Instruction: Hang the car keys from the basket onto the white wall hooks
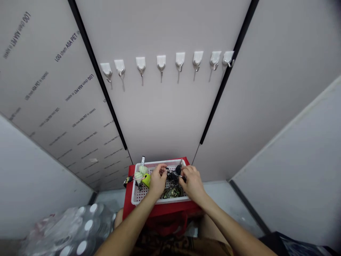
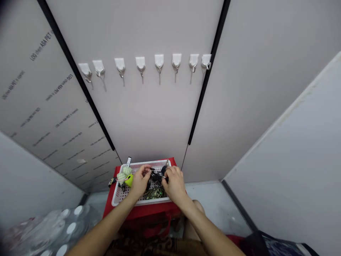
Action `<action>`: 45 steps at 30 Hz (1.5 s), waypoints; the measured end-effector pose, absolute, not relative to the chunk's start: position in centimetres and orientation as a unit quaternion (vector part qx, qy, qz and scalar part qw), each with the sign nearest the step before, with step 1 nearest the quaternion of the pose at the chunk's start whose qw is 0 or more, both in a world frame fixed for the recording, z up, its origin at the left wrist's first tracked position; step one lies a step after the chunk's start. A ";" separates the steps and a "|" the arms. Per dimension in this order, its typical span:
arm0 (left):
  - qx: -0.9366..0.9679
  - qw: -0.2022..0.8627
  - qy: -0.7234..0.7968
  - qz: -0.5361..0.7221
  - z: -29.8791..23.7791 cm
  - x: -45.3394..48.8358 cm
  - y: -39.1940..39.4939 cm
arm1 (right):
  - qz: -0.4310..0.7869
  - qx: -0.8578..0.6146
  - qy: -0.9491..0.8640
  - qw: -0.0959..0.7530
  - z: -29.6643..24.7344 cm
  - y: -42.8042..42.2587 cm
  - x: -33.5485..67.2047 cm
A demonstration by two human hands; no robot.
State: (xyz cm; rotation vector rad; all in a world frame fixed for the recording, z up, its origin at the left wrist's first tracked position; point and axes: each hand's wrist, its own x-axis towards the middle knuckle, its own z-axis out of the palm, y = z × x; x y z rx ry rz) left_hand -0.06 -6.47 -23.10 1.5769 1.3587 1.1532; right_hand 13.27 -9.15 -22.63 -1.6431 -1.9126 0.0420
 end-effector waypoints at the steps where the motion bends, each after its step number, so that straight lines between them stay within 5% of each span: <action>1: 0.605 0.381 0.525 0.463 -23.1 -0.1 -6.5 | 0.014 -0.619 -0.725 0.301 -22.6 -9.1 13.3; 21: 0.567 0.352 0.516 0.537 -22.8 -0.5 -6.6 | -0.001 -0.573 -0.774 0.270 -20.8 -8.1 14.2; 30: 0.618 0.468 0.478 0.412 -23.2 0.0 -6.7 | -0.004 -0.572 -0.809 0.136 -20.7 -8.2 14.1; 37: 0.603 0.336 0.551 0.469 -23.4 -0.5 -6.2 | 0.104 -0.610 -0.749 0.239 -19.8 -8.5 15.1; 45: 0.737 0.236 0.536 0.337 -23.7 -0.2 -6.7 | 0.189 -0.617 -0.687 0.333 -19.2 -8.4 15.3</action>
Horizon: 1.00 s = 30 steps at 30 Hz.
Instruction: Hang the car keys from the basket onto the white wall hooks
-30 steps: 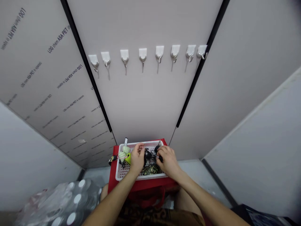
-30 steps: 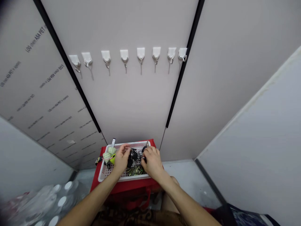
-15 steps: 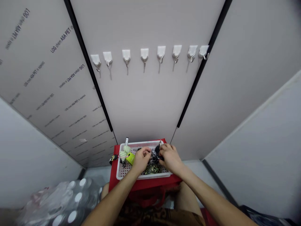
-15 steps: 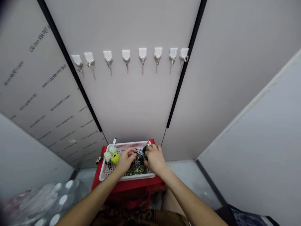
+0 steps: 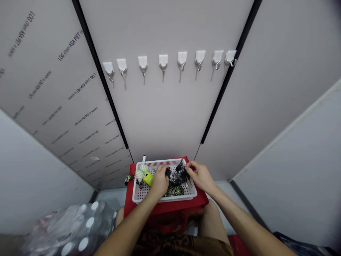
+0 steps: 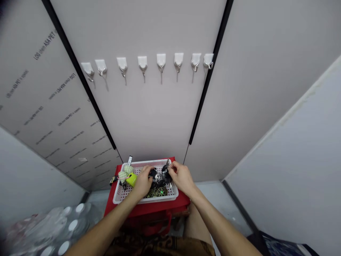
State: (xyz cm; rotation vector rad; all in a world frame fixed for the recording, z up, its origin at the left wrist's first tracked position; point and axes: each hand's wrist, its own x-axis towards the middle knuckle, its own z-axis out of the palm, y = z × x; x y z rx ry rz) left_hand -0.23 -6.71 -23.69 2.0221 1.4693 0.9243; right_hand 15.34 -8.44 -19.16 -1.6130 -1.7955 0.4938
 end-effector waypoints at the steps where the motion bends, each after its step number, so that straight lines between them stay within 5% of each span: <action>1: 0.743 0.235 0.536 0.326 -23.7 -0.2 -6.7 | 0.193 -0.616 -0.681 0.346 -19.1 -8.4 15.3; 14: 0.844 0.194 0.465 0.185 -22.0 -1.1 -7.9 | 0.085 -0.578 -0.759 0.287 -19.8 -7.3 14.5; 22: 0.850 0.119 0.505 0.098 -22.1 -1.4 -7.3 | 0.097 -0.545 -0.833 -0.011 -19.4 -9.0 13.9; 30: 0.808 0.148 0.557 0.122 -22.1 -1.3 -6.5 | 0.073 -0.510 -0.855 -0.069 -19.6 -8.5 11.6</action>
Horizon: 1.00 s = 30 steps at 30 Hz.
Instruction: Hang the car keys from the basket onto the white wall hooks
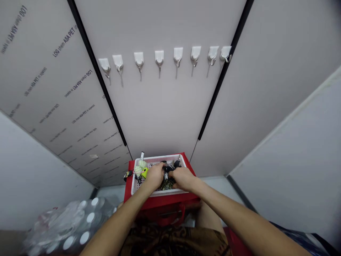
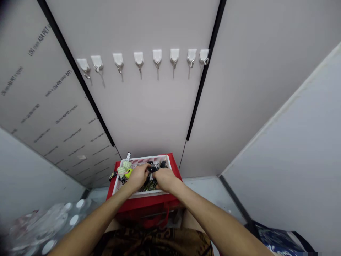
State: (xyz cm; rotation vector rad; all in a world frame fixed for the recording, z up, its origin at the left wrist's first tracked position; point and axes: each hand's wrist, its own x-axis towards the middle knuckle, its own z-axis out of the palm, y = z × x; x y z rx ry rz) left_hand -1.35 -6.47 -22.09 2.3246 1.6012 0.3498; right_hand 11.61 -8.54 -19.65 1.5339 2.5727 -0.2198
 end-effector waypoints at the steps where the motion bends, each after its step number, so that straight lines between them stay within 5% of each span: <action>1: 0.808 0.150 0.555 0.128 -22.0 -1.4 -6.5 | -0.075 0.507 0.856 0.063 -19.8 -8.5 11.6; 12: 0.830 0.153 0.519 0.135 -21.7 -1.7 -7.1 | -0.040 0.554 0.830 -0.057 -19.8 -7.1 12.2; 16: 0.828 0.188 0.509 0.142 -21.3 -2.0 -7.3 | -0.111 0.577 0.796 -0.144 -19.9 -6.6 12.6; 24: 0.629 0.531 0.517 0.236 -20.1 -0.3 -6.2 | -0.405 0.543 0.607 -0.415 -20.1 -6.5 14.4; 30: 0.498 0.641 0.450 0.372 -20.1 1.3 -6.3 | -0.488 0.506 0.528 -0.476 -19.7 -7.2 13.5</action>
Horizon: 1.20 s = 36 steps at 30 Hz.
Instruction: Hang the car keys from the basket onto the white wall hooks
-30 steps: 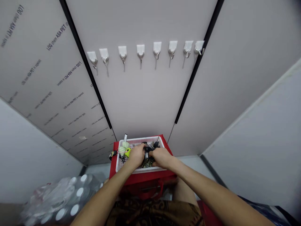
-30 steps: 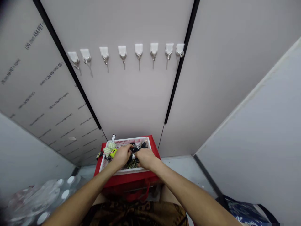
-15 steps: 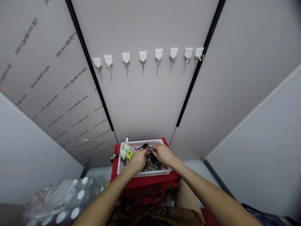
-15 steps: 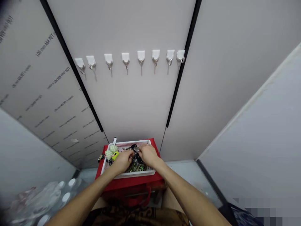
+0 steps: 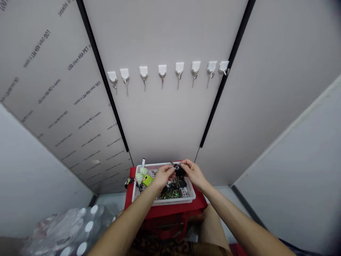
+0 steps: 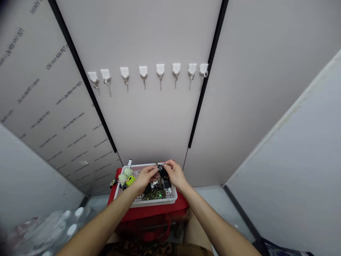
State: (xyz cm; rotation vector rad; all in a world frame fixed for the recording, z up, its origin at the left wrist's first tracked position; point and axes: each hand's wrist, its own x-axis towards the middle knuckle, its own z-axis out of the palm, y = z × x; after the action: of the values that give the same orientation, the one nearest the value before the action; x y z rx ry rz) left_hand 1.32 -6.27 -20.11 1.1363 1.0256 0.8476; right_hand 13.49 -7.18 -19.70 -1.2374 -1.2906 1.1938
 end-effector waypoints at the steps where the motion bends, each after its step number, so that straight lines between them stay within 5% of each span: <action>1: 0.488 0.648 0.441 0.384 -20.0 1.4 -6.2 | 0.490 -0.502 -0.529 0.477 -19.5 -7.2 13.4; 5: 0.477 0.653 0.428 0.404 -19.2 1.1 -5.6 | 0.482 -0.502 -0.535 0.479 -18.9 -7.3 13.4; 16: 0.695 0.435 0.439 0.368 -14.1 1.8 -4.8 | 0.356 -0.465 -0.673 0.452 -17.2 -8.0 14.0; 23: 0.680 0.371 0.422 0.470 -9.4 4.9 -2.9 | 0.367 -0.490 -0.581 0.536 -13.6 -6.4 15.6; 36: 0.754 0.340 0.286 0.483 -1.5 13.5 0.2 | 0.289 -0.356 -0.457 0.762 2.8 0.8 22.3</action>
State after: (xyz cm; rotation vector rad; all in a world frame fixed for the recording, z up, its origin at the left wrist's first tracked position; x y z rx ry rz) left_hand 13.50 0.16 -1.53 1.9636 0.7446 1.2580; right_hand 22.29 0.80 2.82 -0.7744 -0.9943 0.6283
